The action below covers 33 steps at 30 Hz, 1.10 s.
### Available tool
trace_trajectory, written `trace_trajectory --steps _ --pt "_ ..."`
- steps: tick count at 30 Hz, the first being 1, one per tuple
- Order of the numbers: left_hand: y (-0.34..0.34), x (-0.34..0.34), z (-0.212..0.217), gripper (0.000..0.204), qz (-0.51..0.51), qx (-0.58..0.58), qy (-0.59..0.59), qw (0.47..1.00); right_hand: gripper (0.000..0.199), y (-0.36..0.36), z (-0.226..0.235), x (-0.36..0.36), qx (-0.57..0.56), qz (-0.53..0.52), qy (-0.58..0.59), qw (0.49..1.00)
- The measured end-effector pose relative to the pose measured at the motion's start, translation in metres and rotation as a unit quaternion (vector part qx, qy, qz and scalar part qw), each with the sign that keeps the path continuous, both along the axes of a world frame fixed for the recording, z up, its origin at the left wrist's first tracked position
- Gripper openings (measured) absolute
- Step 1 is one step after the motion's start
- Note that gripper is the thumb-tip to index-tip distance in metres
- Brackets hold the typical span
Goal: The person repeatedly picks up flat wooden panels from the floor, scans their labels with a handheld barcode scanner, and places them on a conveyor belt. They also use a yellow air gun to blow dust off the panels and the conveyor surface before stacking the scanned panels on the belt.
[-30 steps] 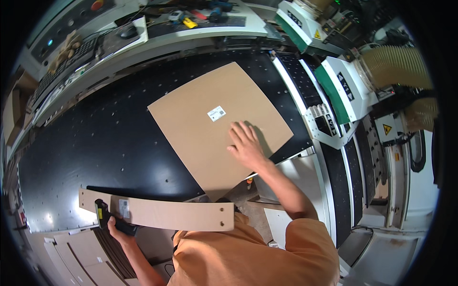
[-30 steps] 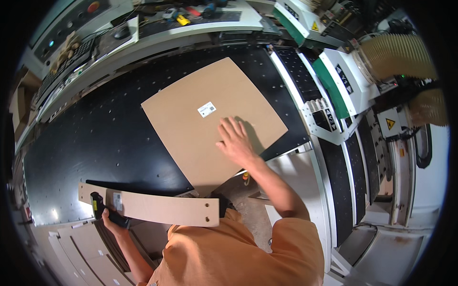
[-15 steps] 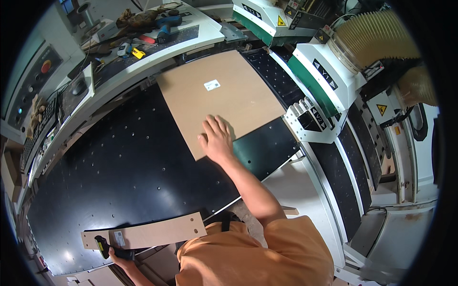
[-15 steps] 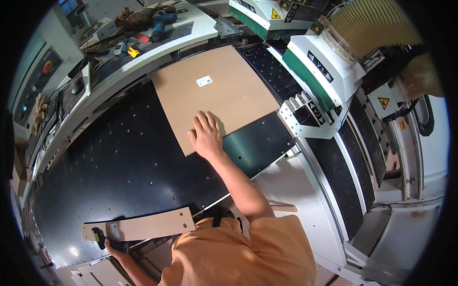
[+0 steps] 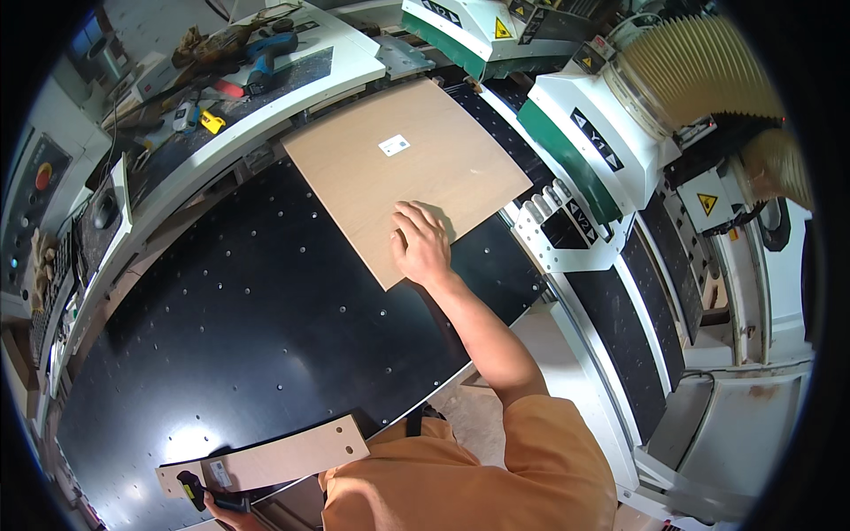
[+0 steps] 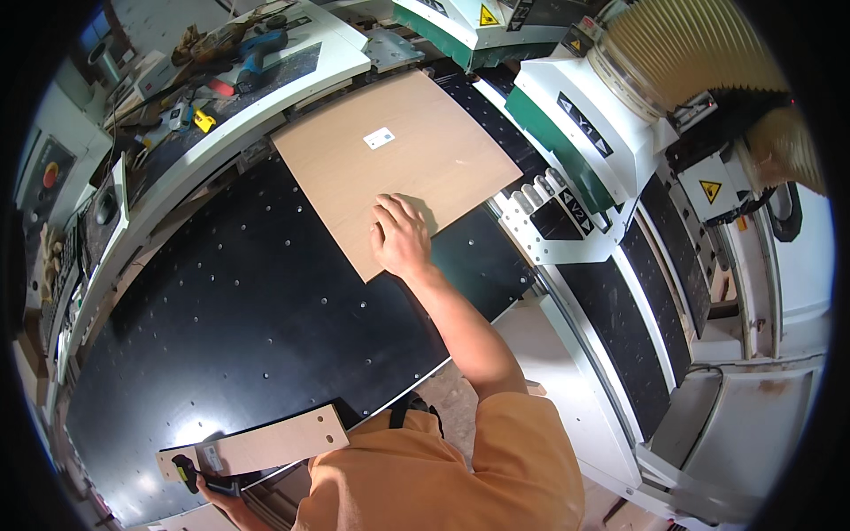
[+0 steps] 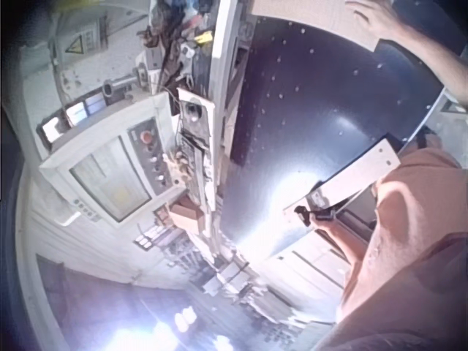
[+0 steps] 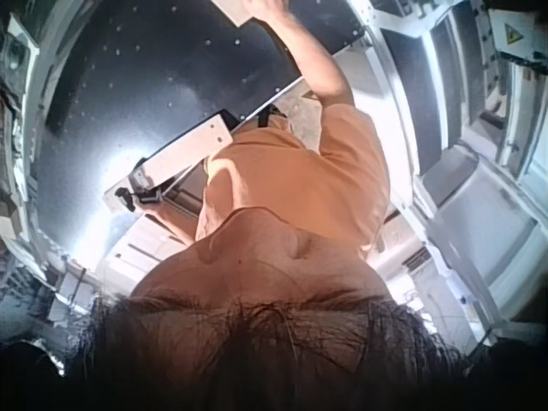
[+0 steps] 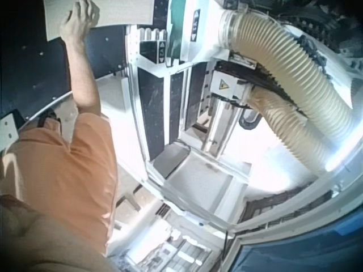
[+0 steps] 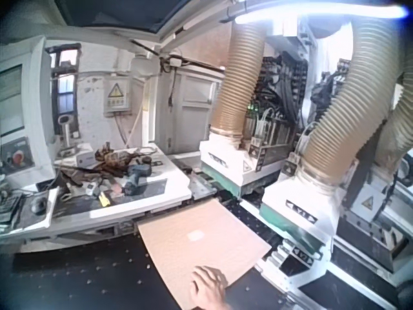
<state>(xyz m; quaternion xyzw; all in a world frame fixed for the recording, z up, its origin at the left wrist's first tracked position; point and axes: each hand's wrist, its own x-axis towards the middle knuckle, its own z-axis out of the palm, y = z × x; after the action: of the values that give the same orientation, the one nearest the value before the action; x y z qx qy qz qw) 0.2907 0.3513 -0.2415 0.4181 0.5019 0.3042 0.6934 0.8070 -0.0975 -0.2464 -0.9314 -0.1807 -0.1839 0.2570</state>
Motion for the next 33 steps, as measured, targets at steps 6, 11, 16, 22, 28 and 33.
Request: trace_trajectory --steps 6,11,16,22,28,33 --pt "0.004 -0.013 -0.015 0.035 -0.022 0.029 0.041 0.998 0.024 -0.015 -0.004 -0.001 0.007 0.003 -0.024 1.000" --pt "0.002 -0.024 -0.015 0.036 -0.024 0.022 0.024 0.999 0.024 -0.020 -0.010 -0.006 0.027 -0.005 -0.043 0.999" --pt "0.000 -0.028 -0.011 0.059 0.001 -0.075 -0.012 0.997 0.023 -0.017 -0.011 -0.013 -0.033 0.012 -0.035 0.999" --pt "-0.033 -0.031 0.006 0.024 0.055 0.063 -0.047 0.995 0.027 0.015 0.012 -0.038 -0.007 0.021 -0.057 0.998" --pt "-0.092 -0.142 0.051 0.027 0.179 0.051 -0.099 0.978 0.041 0.078 0.045 -0.240 0.149 0.338 0.402 0.838" --pt "-0.158 -0.305 0.062 0.033 0.291 0.120 -0.139 0.939 0.069 0.120 0.098 -0.422 0.183 0.495 0.637 0.561"
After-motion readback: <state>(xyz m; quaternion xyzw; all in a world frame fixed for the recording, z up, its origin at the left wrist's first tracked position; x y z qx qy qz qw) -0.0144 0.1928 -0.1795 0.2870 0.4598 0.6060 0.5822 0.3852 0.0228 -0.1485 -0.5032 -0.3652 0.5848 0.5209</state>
